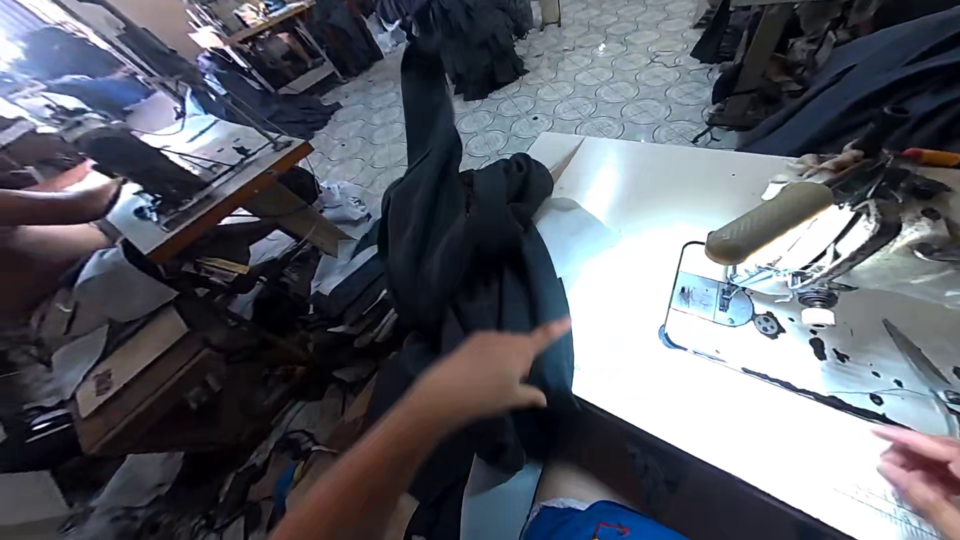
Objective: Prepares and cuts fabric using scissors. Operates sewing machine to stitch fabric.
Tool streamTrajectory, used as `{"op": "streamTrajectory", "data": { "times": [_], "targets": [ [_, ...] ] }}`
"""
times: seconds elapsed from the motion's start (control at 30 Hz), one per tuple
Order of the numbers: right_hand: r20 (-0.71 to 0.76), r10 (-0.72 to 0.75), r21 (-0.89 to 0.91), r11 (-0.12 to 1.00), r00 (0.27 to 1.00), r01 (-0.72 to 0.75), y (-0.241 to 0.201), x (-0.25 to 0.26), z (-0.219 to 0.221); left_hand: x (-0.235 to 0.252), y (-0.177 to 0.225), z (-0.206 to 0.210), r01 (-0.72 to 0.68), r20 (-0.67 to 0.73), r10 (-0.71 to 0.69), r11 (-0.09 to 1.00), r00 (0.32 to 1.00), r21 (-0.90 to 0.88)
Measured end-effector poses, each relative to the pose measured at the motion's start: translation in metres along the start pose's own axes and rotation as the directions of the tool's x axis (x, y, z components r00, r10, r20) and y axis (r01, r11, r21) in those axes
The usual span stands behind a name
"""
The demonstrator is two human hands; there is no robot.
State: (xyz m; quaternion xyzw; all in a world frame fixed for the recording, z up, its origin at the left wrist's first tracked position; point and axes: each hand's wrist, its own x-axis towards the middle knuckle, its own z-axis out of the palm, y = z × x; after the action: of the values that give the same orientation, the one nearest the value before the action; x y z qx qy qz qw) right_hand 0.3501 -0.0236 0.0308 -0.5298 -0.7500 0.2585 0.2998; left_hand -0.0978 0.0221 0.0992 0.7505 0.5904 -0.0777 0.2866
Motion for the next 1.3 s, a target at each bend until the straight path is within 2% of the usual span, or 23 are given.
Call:
{"op": "streamTrajectory", "data": {
  "times": [0.03, 0.07, 0.1, 0.17, 0.2, 0.3, 0.37, 0.43, 0.47, 0.53, 0.63, 0.7, 0.77, 0.83, 0.9, 0.97, 1.0, 1.1, 1.13, 1.2, 1.23, 1.27, 1.3],
  "targets": [
    [0.168, -0.025, 0.147, 0.989, 0.985, 0.000, -0.009, 0.001, 0.001, 0.002, 0.004, 0.025, 0.036, 0.080, -0.039, 0.999, 0.996, 0.034],
    [0.357, -0.088, 0.284, 0.959, 0.930, -0.019, -0.020, 0.004, 0.007, 0.002, -0.002, 0.050, -0.001, 0.000, 0.001, 0.999, 1.000, 0.051],
    [0.531, -0.184, 0.391, 0.919, 0.827, -0.048, -0.030, 0.009, 0.019, 0.002, -0.013, 0.070, -0.095, -0.194, 0.104, 0.994, 0.975, 0.057],
    [0.725, -0.322, 0.454, 0.888, 0.608, -0.071, -0.046, 0.019, 0.065, 0.006, -0.027, 0.085, -0.273, -0.491, 0.296, 0.955, 0.819, 0.120],
    [0.775, -0.310, 0.412, 0.909, 0.551, -0.067, -0.052, 0.021, 0.094, 0.009, -0.028, 0.083, -0.341, -0.569, 0.371, 0.926, 0.734, 0.164],
    [0.813, -0.007, 0.148, 0.970, 0.582, -0.195, -0.070, 0.033, 0.182, 0.017, -0.018, 0.074, -0.464, -0.671, 0.469, 0.862, 0.575, 0.205],
    [0.770, 0.182, 0.095, 0.915, 0.611, -0.393, -0.086, 0.046, 0.226, 0.022, -0.010, 0.070, -0.565, -0.765, 0.419, 0.820, 0.489, 0.088],
    [0.768, 0.242, 0.081, 0.882, 0.593, -0.464, -0.097, 0.056, 0.253, 0.021, -0.005, 0.069, -0.592, -0.857, 0.303, 0.806, 0.418, -0.003],
    [0.769, 0.253, 0.064, 0.883, 0.587, -0.464, -0.101, 0.058, 0.259, 0.018, -0.007, 0.070, -0.505, -0.895, 0.244, 0.863, 0.374, 0.025],
    [0.755, 0.231, 0.092, 0.890, 0.614, -0.447, -0.099, 0.055, 0.255, 0.003, -0.020, 0.084, -0.181, -0.930, 0.155, 0.979, 0.333, 0.098],
    [0.662, 0.110, 0.165, 0.943, 0.741, -0.288, -0.079, 0.035, 0.233, -0.031, -0.065, 0.121, 0.167, -0.904, -0.104, 0.985, 0.414, -0.037],
    [0.509, 0.024, 0.136, 0.985, 0.861, -0.108, -0.077, 0.021, 0.211, -0.062, -0.104, 0.132, 0.171, -0.825, -0.337, 0.942, 0.454, -0.290],
    [0.408, -0.049, 0.094, 0.996, 0.912, 0.011, -0.076, 0.014, 0.198, -0.095, -0.142, 0.122, 0.040, -0.785, -0.435, 0.883, 0.441, -0.467],
    [0.459, -0.052, 0.101, 0.995, 0.887, 0.005, -0.074, 0.015, 0.194, -0.108, -0.175, 0.098, 0.017, -0.795, -0.467, 0.866, 0.387, -0.500],
    [0.555, -0.078, 0.146, 0.989, 0.828, -0.005, -0.074, 0.017, 0.202, -0.099, -0.195, 0.080, 0.201, -0.833, -0.454, 0.890, 0.317, -0.409],
    [0.615, -0.132, 0.195, 0.981, 0.777, 0.012, -0.080, 0.019, 0.213, -0.081, -0.177, 0.072, 0.283, -0.907, -0.319, 0.928, 0.274, -0.242],
    [0.629, -0.152, 0.226, 0.974, 0.763, 0.008, -0.083, 0.020, 0.219, -0.070, -0.152, 0.074, 0.262, -0.918, -0.267, 0.946, 0.291, -0.192],
    [0.677, -0.153, 0.276, 0.959, 0.720, -0.056, -0.092, 0.019, 0.228, -0.040, -0.078, 0.115, 0.239, -0.733, -0.386, 0.923, 0.560, -0.303],
    [0.707, -0.141, 0.273, 0.959, 0.693, -0.083, -0.093, 0.022, 0.230, -0.029, -0.068, 0.132, 0.266, -0.667, -0.438, 0.899, 0.603, -0.349],
    [0.745, -0.106, 0.247, 0.961, 0.658, -0.125, -0.095, 0.028, 0.239, -0.014, -0.069, 0.159, 0.197, -0.720, -0.433, 0.899, 0.543, -0.392],
    [0.740, -0.102, 0.244, 0.962, 0.664, -0.124, -0.096, 0.030, 0.246, -0.014, -0.073, 0.162, 0.077, -0.743, -0.431, 0.884, 0.512, -0.461],
    [0.727, -0.103, 0.242, 0.964, 0.679, -0.113, -0.098, 0.031, 0.253, -0.021, -0.074, 0.158, -0.111, -0.711, -0.460, 0.795, 0.531, -0.597],
    [0.716, -0.096, 0.232, 0.967, 0.691, -0.106, -0.100, 0.032, 0.261, -0.033, -0.075, 0.149, -0.334, -0.653, -0.481, 0.591, 0.586, -0.734]
  ]
}}
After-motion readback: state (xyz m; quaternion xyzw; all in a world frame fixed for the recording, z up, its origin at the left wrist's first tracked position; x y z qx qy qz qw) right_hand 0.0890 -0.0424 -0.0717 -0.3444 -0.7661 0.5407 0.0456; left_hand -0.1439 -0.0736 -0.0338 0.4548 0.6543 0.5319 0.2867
